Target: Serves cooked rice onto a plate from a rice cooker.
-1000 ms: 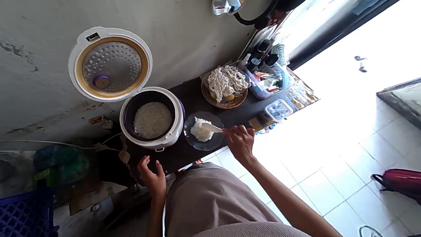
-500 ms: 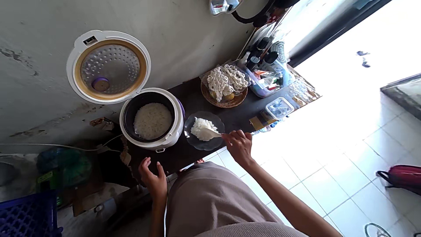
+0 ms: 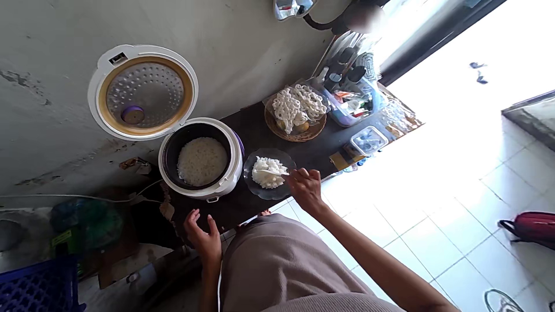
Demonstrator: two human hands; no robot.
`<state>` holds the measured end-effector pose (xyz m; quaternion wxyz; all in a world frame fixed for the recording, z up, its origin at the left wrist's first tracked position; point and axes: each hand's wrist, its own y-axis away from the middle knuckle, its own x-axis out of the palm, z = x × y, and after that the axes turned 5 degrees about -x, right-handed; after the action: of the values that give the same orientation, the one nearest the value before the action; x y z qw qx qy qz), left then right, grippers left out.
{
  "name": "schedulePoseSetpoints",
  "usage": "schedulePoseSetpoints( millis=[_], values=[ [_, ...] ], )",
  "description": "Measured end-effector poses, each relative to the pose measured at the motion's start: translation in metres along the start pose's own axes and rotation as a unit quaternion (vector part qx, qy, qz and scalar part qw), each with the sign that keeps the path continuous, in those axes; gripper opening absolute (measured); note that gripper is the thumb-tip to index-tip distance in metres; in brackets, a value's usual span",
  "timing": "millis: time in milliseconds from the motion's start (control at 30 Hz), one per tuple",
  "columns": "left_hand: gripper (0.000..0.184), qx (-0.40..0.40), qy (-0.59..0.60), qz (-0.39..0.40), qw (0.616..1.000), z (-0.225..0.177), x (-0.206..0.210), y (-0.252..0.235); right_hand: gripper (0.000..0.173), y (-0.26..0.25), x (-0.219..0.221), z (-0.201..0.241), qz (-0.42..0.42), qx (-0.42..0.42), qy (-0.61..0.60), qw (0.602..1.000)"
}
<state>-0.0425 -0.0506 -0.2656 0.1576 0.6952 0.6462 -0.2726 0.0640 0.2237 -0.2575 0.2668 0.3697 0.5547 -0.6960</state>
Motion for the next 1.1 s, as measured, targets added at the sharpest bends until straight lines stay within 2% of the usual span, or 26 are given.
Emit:
schedulePoseSetpoints(
  millis=[200,367,567,700,933,1100],
  values=[
    [0.045,-0.002,-0.006,-0.001,1.0,0.005,-0.003,-0.001,0.014,0.007,-0.022,-0.008,-0.01,0.075,0.038,0.996],
    [0.045,0.003,-0.007,0.009,1.0,0.004,0.001,0.0,0.014,0.024,-0.017,0.002,-0.01,0.024,0.047,0.999],
    [0.045,-0.002,-0.002,0.021,1.0,-0.002,0.004,-0.004,0.014,0.008,-0.02,0.007,-0.042,0.029,0.031,0.998],
    [0.045,0.001,-0.004,0.024,1.0,-0.006,0.005,-0.005,0.014,0.027,-0.01,0.005,-0.002,-0.001,-0.003,1.0],
    [0.045,-0.008,-0.011,0.012,1.0,0.002,0.002,-0.002,0.014,0.019,-0.027,-0.004,-0.007,0.052,0.024,0.998],
    [0.046,0.001,-0.006,0.019,1.0,-0.001,0.003,-0.001,0.015,0.026,-0.017,0.007,-0.011,-0.006,0.009,1.0]
  ],
)
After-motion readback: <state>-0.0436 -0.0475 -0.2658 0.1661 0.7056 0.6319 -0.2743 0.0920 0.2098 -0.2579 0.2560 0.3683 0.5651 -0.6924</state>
